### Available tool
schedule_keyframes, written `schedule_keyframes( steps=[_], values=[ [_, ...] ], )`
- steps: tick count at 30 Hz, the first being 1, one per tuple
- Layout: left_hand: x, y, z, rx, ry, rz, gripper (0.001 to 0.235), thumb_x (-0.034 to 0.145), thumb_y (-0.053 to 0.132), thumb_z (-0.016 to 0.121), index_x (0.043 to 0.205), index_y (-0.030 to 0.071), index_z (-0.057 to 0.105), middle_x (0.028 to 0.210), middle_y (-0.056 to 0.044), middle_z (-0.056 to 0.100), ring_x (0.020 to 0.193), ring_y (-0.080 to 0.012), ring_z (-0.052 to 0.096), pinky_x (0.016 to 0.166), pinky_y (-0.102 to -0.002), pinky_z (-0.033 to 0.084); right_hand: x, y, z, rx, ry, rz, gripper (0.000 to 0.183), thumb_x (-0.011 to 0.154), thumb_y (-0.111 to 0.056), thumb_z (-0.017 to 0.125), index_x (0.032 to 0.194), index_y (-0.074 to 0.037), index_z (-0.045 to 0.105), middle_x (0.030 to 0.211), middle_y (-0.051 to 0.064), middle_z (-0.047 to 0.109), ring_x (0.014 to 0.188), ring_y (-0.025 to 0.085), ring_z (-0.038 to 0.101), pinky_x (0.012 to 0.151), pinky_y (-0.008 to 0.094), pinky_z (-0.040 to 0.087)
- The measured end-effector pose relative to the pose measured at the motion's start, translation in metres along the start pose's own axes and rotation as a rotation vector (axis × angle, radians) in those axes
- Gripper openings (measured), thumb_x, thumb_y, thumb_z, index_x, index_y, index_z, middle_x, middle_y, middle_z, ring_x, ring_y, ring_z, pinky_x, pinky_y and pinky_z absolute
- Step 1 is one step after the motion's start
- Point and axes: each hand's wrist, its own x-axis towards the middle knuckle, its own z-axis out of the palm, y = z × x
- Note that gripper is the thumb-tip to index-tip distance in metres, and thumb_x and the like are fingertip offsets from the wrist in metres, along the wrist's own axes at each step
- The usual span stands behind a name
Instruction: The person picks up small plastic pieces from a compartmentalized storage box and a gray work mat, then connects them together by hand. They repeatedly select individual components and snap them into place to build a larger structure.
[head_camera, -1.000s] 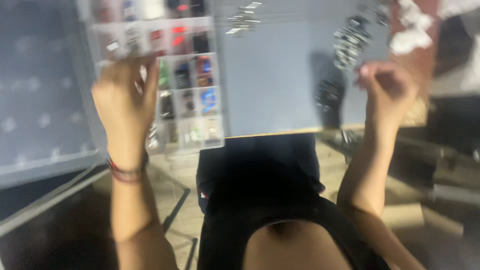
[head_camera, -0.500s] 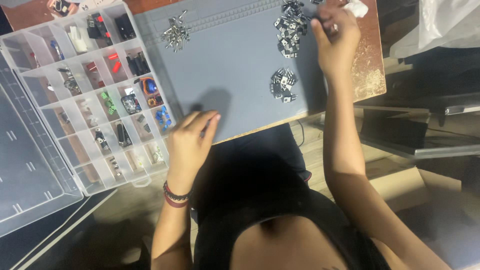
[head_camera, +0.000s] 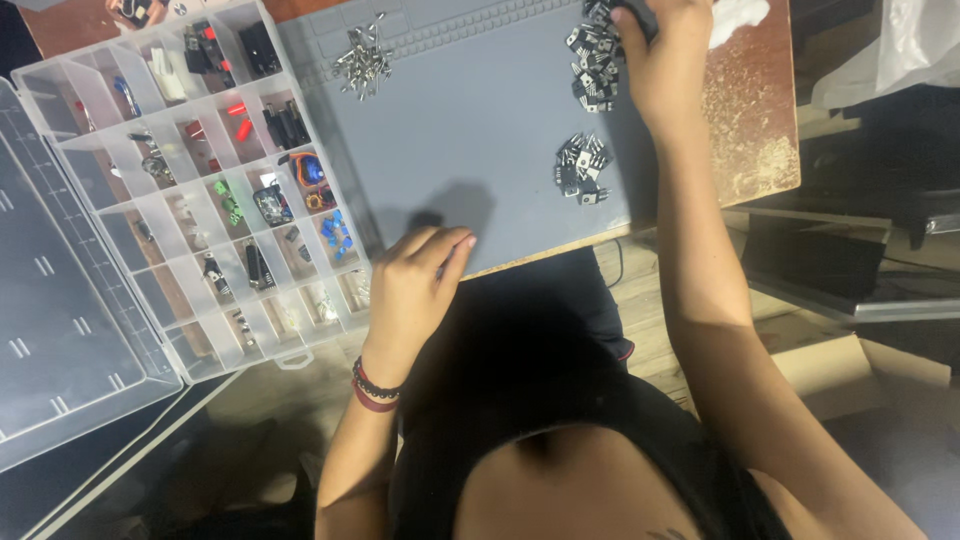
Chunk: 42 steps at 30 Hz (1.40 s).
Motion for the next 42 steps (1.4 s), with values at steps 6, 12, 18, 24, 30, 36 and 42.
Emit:
schedule_keyframes(
  steps=[6,12,18,24,30,36,42],
  values=[
    [0.001,0.002,-0.005,-0.010,0.024,0.002,0.008,0.103,0.009,0.064,0.101,0.005,0.071,0.088,-0.005,0.069,0.071,-0.0237,0.062,0.067,-0.035,0.051,-0.002,-0.021,-0.008,0.007,0.000,0.008,0.009,0.102,-0.005,0.074,0.097,0.000,0.069,0.089,0.016,0.073,0.079,0.035,0.062,0.071,0.043,0.040],
    [0.016,0.006,-0.015,-0.129,0.140,-0.072,0.016,0.103,0.013,0.062,0.110,0.002,0.072,0.098,-0.010,0.071,0.086,-0.0255,0.068,0.079,-0.036,0.053,-0.015,-0.111,-0.018,0.620,0.088,0.311,0.009,0.107,-0.012,0.067,0.110,-0.004,0.071,0.115,0.010,0.073,0.113,0.023,0.068,0.103,0.037,0.052],
    [0.029,0.006,-0.015,-0.157,0.325,0.006,0.038,0.097,0.009,0.073,0.134,0.010,0.067,0.113,-0.016,0.072,0.100,-0.0363,0.072,0.084,-0.045,0.060,-0.052,-0.183,0.003,0.811,-0.116,0.570,0.010,0.100,-0.011,0.073,0.104,-0.003,0.075,0.101,0.012,0.075,0.103,0.019,0.068,0.095,0.036,0.053],
    [0.020,-0.008,-0.012,-0.247,0.262,-0.015,0.028,0.098,0.014,0.070,0.126,0.016,0.074,0.108,-0.013,0.074,0.101,-0.0361,0.073,0.088,-0.044,0.059,-0.067,-0.196,0.018,0.922,-0.241,0.597,0.008,0.091,-0.007,0.080,0.097,-0.003,0.078,0.085,0.007,0.074,0.086,0.011,0.066,0.085,0.029,0.056],
    [0.009,-0.011,-0.016,-0.232,0.273,-0.034,0.023,0.096,0.020,0.073,0.118,0.016,0.075,0.106,-0.006,0.075,0.099,-0.0294,0.072,0.087,-0.040,0.059,-0.069,-0.210,0.014,0.961,-0.309,0.665,0.009,0.094,-0.010,0.078,0.099,-0.002,0.078,0.089,0.010,0.076,0.089,0.012,0.069,0.088,0.032,0.057],
    [-0.001,-0.017,-0.025,-0.229,0.262,0.003,0.020,0.097,0.022,0.072,0.116,0.016,0.076,0.103,-0.004,0.073,0.096,-0.0270,0.071,0.086,-0.039,0.059,-0.078,-0.217,0.017,0.963,-0.308,0.663,0.011,0.095,-0.011,0.077,0.101,-0.001,0.077,0.091,0.009,0.075,0.092,0.013,0.069,0.090,0.034,0.058],
    [0.000,-0.020,-0.035,-0.227,0.229,0.043,0.018,0.094,0.020,0.074,0.111,0.014,0.074,0.101,-0.005,0.071,0.095,-0.0287,0.071,0.086,-0.040,0.059,-0.073,-0.233,0.011,0.994,-0.348,0.682,0.014,0.094,-0.011,0.077,0.103,0.000,0.078,0.087,0.008,0.071,0.089,0.014,0.070,0.089,0.037,0.059]
  ],
)
